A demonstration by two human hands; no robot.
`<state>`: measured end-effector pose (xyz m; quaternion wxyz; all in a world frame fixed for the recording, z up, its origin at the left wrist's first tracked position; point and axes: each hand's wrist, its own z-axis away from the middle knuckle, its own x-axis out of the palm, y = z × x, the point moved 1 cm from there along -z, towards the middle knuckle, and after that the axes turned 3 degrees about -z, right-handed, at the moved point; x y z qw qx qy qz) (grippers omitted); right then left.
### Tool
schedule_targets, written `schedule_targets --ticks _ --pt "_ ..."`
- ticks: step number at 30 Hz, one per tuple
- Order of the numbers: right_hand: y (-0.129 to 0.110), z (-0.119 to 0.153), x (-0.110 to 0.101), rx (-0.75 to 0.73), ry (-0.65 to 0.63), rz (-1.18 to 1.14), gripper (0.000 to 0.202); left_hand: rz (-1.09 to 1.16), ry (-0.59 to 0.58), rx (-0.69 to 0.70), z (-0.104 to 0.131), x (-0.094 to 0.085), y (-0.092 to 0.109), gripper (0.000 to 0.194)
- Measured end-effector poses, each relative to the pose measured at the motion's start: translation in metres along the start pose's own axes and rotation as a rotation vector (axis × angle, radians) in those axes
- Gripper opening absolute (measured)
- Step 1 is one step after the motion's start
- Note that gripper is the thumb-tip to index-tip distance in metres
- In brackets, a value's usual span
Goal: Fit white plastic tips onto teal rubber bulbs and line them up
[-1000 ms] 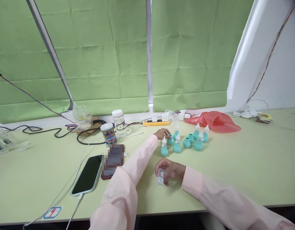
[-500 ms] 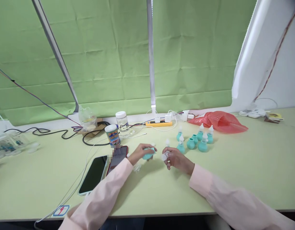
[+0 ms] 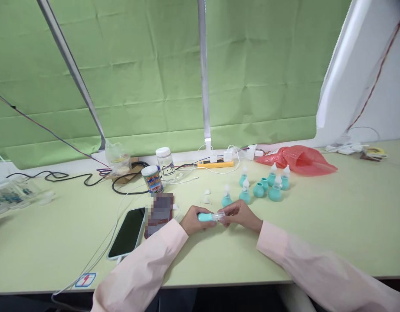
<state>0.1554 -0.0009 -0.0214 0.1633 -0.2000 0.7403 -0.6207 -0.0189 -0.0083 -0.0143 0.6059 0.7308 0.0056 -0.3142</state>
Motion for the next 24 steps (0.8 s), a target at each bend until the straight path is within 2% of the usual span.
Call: schedule_targets --ticks 6,13,19,24 --pt "-0.005 0.001 0.002 -0.015 -0.006 0.094 0.026 -0.025 0.075 -0.008 0.003 0.004 0.004 0.037" --pt "-0.007 0.005 0.009 -0.173 0.046 0.398 0.028 -0.125 0.129 -0.003 0.005 0.004 0.006 0.038" --pt "-0.003 0.008 0.014 -0.042 0.033 0.331 0.031 -0.290 0.224 0.133 0.007 0.007 0.004 0.029" --pt "-0.004 0.007 0.018 0.011 0.021 0.240 0.035 -0.386 0.286 0.193 0.009 0.009 0.006 0.028"
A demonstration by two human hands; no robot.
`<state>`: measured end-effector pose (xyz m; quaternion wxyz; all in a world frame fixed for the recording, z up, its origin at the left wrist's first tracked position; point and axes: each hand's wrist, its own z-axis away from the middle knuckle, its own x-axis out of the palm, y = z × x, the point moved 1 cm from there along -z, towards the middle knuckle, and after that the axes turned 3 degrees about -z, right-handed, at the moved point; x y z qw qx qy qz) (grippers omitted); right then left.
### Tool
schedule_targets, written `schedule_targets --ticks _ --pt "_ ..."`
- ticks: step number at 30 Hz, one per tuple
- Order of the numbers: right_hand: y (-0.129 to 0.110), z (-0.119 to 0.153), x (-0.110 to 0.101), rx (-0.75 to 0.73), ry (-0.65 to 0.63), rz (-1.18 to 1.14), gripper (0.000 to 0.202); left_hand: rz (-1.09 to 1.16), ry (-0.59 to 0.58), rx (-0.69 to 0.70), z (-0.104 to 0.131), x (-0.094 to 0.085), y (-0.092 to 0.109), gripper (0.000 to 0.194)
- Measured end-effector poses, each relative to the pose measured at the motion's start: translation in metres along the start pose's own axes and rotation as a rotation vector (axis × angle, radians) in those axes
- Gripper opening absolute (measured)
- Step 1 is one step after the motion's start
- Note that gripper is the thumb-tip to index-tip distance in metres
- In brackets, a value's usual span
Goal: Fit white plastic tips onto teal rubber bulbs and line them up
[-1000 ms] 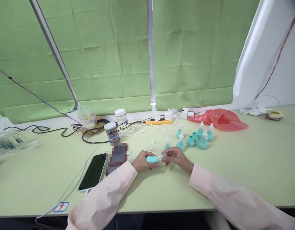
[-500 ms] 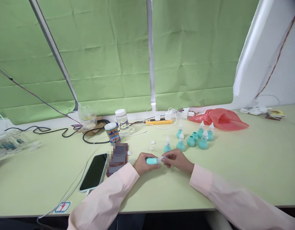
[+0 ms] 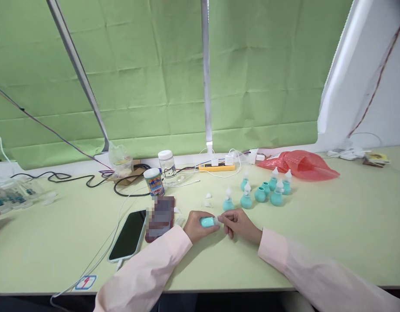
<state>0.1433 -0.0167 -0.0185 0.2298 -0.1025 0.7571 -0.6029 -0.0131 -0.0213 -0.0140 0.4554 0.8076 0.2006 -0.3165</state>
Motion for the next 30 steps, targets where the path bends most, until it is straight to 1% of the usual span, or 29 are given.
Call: schedule_targets --ticks 3,8,12,19,22,24,26,30 --pt "-0.002 0.000 0.002 0.038 -0.009 -0.024 0.038 -0.047 0.026 0.046 0.001 0.001 0.001 0.027" --pt "0.001 -0.001 0.003 0.083 -0.018 -0.072 0.039 -0.170 0.031 0.140 0.002 0.002 0.004 0.021" --pt "0.002 -0.001 0.005 0.117 -0.026 -0.096 0.040 -0.284 0.033 0.193 0.003 0.005 0.006 0.022" --pt "0.003 -0.002 0.005 0.156 0.054 -0.142 0.040 -0.356 0.095 0.137 0.004 0.015 0.003 0.023" --pt "0.003 -0.003 0.004 0.172 0.067 -0.180 0.039 -0.336 0.152 0.133 0.006 0.015 0.006 0.029" --pt "0.003 -0.002 0.004 0.161 0.081 -0.217 0.038 -0.286 0.183 0.115 0.006 0.012 0.008 0.035" --pt "0.001 -0.001 0.005 0.122 0.122 -0.231 0.036 -0.206 0.195 0.083 0.005 0.008 0.011 0.040" --pt "-0.003 0.001 0.009 -0.066 0.204 -0.181 0.030 -0.037 0.217 0.048 0.004 0.004 0.015 0.042"
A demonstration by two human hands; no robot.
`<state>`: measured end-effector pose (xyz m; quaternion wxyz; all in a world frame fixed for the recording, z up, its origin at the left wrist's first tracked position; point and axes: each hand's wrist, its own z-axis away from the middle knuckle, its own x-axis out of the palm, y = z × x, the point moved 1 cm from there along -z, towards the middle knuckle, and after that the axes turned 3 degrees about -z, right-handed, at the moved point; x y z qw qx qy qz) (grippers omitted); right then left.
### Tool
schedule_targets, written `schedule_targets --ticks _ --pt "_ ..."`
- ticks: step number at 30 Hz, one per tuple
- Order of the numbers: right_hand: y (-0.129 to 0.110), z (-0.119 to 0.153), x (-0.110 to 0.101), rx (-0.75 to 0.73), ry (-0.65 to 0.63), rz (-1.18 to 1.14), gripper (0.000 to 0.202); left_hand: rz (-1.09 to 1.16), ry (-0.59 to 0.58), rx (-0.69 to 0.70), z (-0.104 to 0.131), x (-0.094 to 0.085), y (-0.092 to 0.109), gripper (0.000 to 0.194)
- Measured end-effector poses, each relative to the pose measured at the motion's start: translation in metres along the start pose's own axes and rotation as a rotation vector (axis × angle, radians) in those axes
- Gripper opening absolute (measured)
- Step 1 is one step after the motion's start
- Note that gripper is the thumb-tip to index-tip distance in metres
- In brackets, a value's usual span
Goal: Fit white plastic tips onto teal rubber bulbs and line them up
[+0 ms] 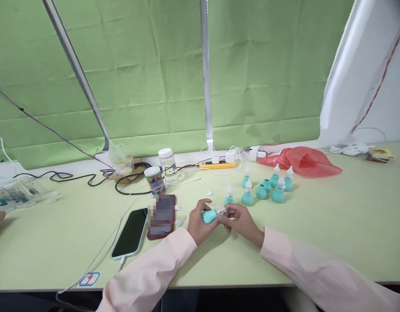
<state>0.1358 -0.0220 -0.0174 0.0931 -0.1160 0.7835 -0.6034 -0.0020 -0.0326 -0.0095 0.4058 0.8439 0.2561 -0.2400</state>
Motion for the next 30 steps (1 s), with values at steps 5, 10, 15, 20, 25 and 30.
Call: schedule_targets --ticks 5,10,15,20,25,30 --pt "-0.002 0.000 -0.003 -0.137 -0.011 0.095 0.025 0.138 -0.122 0.085 0.002 -0.002 0.005 0.037" --pt "-0.011 0.001 -0.013 -0.352 0.152 0.241 0.016 0.095 -0.069 0.131 -0.017 -0.015 -0.007 0.029" --pt "-0.015 0.006 -0.012 -0.420 0.167 0.311 0.015 -0.486 -0.199 0.193 -0.036 0.002 -0.031 0.039" --pt "-0.011 0.009 -0.007 -0.358 0.020 0.359 0.016 -0.758 -0.342 0.274 -0.041 0.027 -0.040 0.028" --pt "-0.010 0.009 -0.008 -0.343 0.064 0.503 0.018 -0.613 -0.329 0.156 -0.047 0.020 -0.034 0.017" --pt "-0.007 0.008 -0.008 -0.395 0.103 0.657 0.022 0.278 -0.092 -0.138 -0.047 -0.001 -0.016 0.021"
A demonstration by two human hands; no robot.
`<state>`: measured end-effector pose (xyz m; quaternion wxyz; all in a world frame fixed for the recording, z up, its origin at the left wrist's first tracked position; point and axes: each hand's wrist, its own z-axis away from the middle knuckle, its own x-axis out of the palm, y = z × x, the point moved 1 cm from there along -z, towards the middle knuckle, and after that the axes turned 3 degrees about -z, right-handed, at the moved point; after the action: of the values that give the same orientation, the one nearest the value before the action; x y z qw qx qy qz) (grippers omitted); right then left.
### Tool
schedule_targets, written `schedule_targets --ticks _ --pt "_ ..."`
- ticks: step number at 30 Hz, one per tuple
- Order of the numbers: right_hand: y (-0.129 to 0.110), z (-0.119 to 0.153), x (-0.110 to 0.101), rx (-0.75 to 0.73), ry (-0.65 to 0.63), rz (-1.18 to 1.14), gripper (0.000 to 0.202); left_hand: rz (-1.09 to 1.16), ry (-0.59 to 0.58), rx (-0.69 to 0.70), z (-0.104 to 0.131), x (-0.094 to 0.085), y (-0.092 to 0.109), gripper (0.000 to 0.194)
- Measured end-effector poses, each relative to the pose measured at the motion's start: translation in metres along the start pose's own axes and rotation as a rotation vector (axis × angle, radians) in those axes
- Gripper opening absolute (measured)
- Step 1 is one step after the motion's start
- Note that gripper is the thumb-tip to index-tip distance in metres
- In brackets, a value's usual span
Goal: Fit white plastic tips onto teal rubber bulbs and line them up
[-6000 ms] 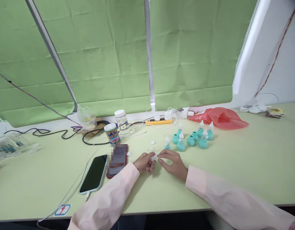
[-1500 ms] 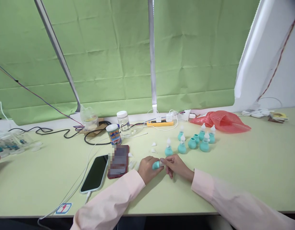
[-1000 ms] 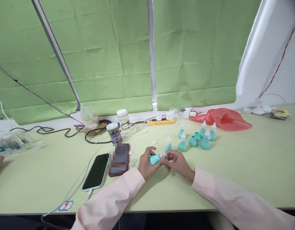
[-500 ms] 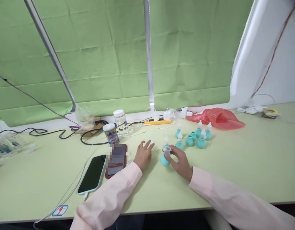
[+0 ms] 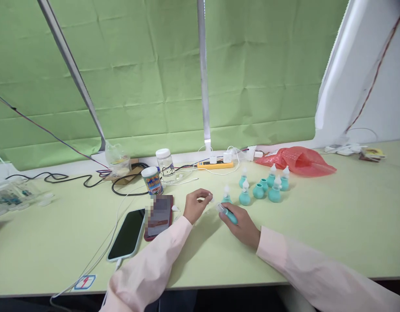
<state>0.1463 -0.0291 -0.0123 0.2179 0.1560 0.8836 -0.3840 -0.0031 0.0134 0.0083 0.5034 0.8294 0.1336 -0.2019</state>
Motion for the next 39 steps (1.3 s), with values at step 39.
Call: schedule_targets --ticks 39 --pt "0.021 0.002 -0.001 -0.224 -0.037 0.237 0.022 0.473 -0.435 -0.317 0.012 -0.007 -0.005 0.039"
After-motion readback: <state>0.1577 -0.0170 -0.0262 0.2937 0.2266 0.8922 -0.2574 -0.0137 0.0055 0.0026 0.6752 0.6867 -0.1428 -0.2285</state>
